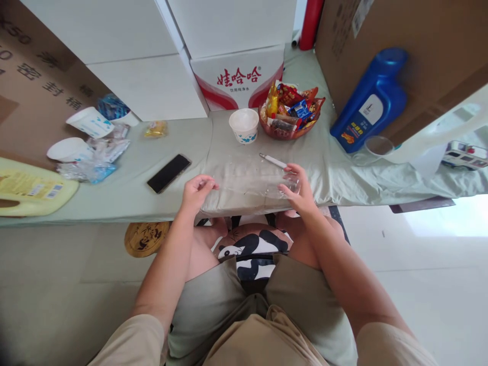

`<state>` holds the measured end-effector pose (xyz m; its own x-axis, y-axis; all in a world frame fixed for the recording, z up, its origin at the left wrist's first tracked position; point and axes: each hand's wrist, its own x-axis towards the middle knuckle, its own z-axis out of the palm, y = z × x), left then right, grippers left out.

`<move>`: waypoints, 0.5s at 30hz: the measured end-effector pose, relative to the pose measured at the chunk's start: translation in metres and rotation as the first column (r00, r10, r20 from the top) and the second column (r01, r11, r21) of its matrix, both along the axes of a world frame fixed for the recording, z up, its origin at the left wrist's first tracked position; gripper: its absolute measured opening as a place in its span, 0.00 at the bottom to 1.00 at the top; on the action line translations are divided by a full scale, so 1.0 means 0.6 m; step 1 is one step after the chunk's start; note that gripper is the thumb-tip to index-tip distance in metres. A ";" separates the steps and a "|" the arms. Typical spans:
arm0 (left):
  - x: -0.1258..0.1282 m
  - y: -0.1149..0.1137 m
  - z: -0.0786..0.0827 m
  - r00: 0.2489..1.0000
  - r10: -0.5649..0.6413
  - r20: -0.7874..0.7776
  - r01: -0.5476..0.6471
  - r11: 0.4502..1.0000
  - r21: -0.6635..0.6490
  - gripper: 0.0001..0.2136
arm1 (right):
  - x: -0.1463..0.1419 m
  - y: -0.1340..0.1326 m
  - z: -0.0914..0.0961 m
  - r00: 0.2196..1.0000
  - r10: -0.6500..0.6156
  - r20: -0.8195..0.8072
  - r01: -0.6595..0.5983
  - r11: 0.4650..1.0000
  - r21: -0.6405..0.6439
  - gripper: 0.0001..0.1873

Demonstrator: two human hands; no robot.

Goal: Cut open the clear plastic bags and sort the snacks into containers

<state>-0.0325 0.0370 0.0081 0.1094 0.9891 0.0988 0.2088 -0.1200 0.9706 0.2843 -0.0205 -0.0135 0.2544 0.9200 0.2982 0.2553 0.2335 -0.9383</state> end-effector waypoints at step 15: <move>0.017 0.013 -0.013 0.962 0.273 -0.029 -0.274 0.947 -0.170 0.06 | 0.004 -0.001 0.002 0.943 -0.261 0.208 0.296 0.941 -0.162 0.11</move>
<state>-0.0225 0.0449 0.0001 -0.1677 0.9830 -0.0743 0.2148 0.1099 0.9705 0.2864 -0.0210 -0.0120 0.4668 0.8633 0.1919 0.4538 -0.0476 -0.8898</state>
